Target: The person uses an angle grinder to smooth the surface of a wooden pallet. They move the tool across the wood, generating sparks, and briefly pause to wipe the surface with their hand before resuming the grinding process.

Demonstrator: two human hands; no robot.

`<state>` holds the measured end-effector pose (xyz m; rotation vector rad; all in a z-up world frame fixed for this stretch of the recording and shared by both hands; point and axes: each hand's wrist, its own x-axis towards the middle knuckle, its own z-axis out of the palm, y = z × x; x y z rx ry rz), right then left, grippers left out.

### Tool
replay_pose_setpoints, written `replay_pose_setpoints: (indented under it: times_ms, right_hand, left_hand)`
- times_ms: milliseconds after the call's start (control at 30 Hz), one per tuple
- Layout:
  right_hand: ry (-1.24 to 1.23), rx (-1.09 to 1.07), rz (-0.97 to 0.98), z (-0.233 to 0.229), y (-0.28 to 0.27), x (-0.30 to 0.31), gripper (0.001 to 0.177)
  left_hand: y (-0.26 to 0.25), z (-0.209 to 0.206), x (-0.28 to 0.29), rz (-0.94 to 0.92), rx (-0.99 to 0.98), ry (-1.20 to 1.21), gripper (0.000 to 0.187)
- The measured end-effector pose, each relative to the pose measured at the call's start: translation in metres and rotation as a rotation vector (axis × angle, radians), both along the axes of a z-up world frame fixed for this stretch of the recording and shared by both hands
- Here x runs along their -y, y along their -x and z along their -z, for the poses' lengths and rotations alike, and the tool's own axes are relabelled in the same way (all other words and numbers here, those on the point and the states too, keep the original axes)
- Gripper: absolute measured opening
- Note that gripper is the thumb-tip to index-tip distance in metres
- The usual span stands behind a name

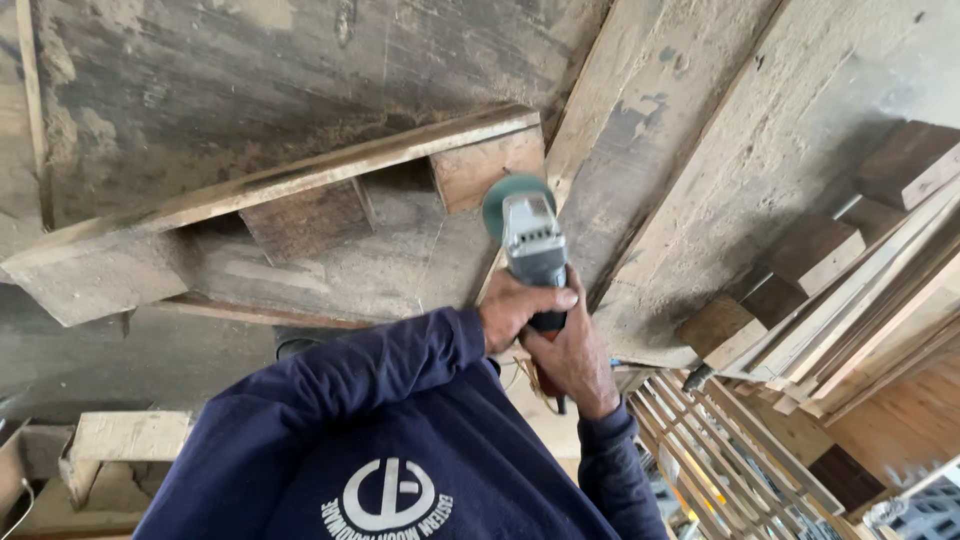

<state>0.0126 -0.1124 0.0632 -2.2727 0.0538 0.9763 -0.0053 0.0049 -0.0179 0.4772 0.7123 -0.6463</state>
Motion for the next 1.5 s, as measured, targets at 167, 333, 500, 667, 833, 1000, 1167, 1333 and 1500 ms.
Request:
replay_pose_setpoints:
  times_ms: [167, 333, 500, 667, 833, 1000, 1167, 1333, 1500]
  right_hand:
    - [0.15, -0.116, 0.099, -0.012, -0.001, 0.004, 0.103]
    - [0.077, -0.009, 0.0, -0.009, -0.025, 0.002, 0.102]
    - [0.017, -0.115, 0.105, -0.003, -0.038, 0.009, 0.101]
    - [0.001, -0.075, 0.039, -0.005, -0.045, 0.002, 0.104]
    - [0.074, -0.187, 0.099, 0.0, -0.06, 0.003, 0.104]
    - [0.048, -0.114, -0.005, -0.003, -0.075, -0.003, 0.105]
    - [0.016, -0.103, 0.041, -0.002, -0.068, -0.001, 0.101]
    - [0.109, -0.147, -0.011, -0.005, -0.069, -0.007, 0.105]
    - [0.066, -0.014, -0.104, -0.001, -0.055, -0.006, 0.103]
  left_hand:
    - [0.003, -0.005, 0.009, 0.045, 0.01, 0.031, 0.032]
    - [-0.021, 0.0, 0.008, -0.014, 0.012, 0.06, 0.032]
    - [-0.029, -0.001, 0.016, -0.078, 0.03, 0.028, 0.029]
    - [-0.036, -0.007, 0.011, -0.049, -0.05, -0.001, 0.029]
    - [-0.052, -0.001, 0.011, -0.061, 0.034, -0.036, 0.028]
    - [-0.068, -0.004, 0.003, -0.054, -0.031, -0.018, 0.031]
    - [-0.058, -0.004, 0.007, -0.07, 0.007, -0.02, 0.03]
    - [-0.055, -0.008, -0.001, -0.102, -0.023, 0.008, 0.029]
    - [-0.036, 0.001, -0.002, -0.118, -0.004, -0.033, 0.035]
